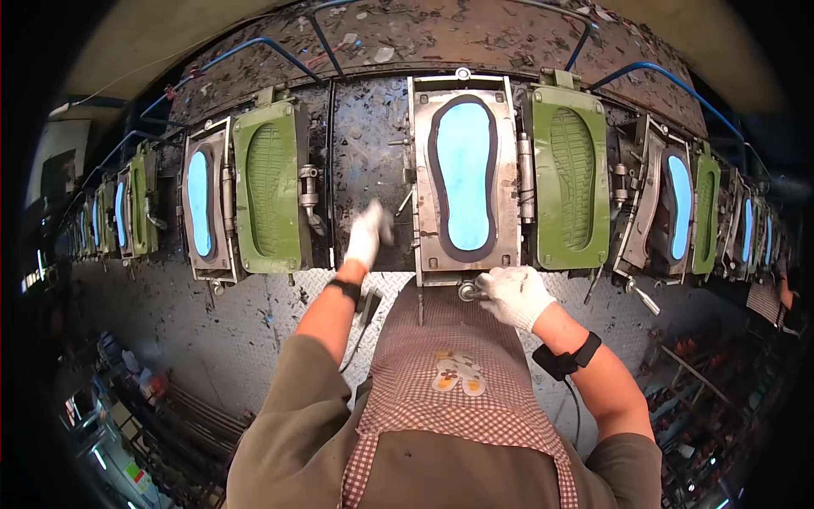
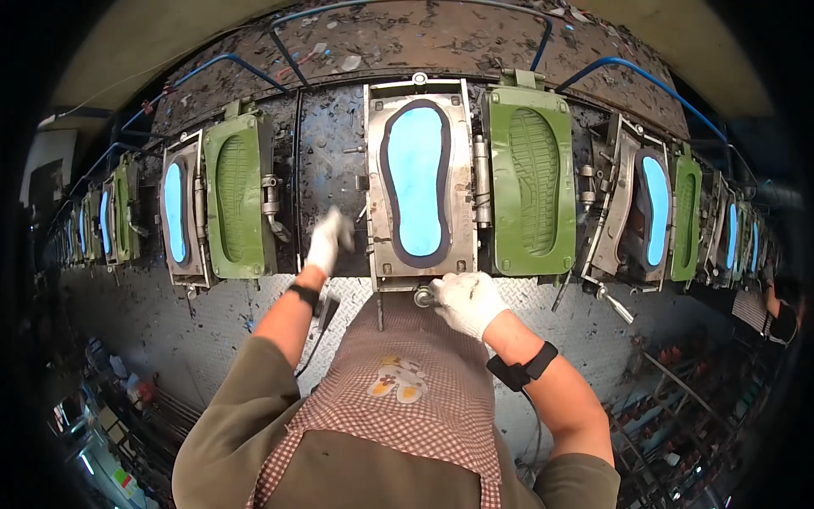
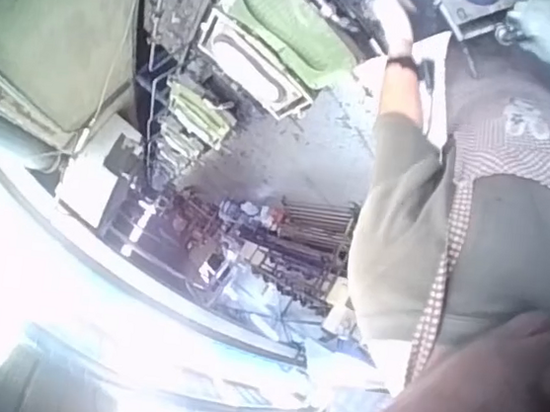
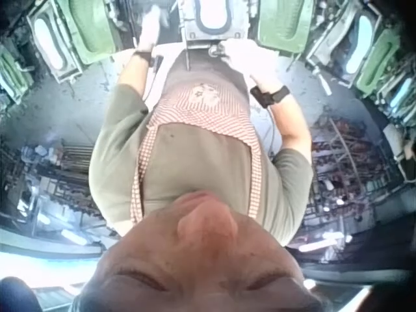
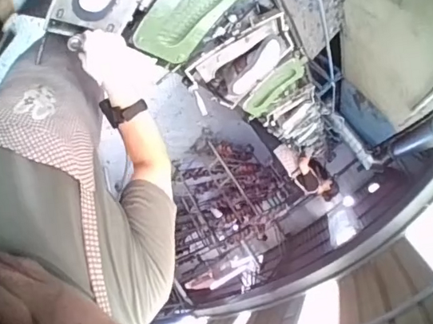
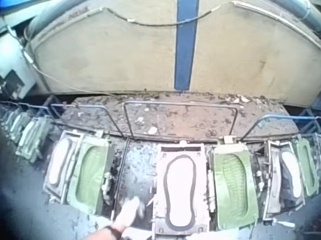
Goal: Placing blue insoles into shoe molds on a moving conveyor line in a factory.
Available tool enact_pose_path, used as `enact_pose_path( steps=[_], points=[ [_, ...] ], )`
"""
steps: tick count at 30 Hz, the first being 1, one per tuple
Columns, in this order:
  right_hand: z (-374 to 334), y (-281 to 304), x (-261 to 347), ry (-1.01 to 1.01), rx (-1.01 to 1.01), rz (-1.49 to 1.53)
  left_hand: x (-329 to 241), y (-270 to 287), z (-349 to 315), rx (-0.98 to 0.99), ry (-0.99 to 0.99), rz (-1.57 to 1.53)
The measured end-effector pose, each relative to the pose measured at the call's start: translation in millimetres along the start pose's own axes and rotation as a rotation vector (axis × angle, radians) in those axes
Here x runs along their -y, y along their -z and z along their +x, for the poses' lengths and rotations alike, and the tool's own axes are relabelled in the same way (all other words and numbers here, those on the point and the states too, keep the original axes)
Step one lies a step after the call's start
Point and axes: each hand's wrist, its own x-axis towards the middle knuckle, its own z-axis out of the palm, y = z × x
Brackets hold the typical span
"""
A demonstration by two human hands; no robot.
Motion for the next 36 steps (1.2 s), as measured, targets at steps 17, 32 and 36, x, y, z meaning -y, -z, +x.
enact_pose_path(
  steps=[17, 32, 36],
  points=[
    [-12.6, 4.0, -1.8, 0.064, -0.252, 0.201, -204.4, -129.4, 44.2, -0.19, -1.011, 1.084],
    [-127.4, 112.4, -357.6, -0.668, -0.39, -0.493, -167.9, -391.0, -146.2, 0.633, -1.37, 0.935],
    [-118.8, 122.7, -380.4, -0.428, -0.449, -0.408, -137.8, -475.6, -148.8, 0.65, -1.424, 1.035]
  ],
)
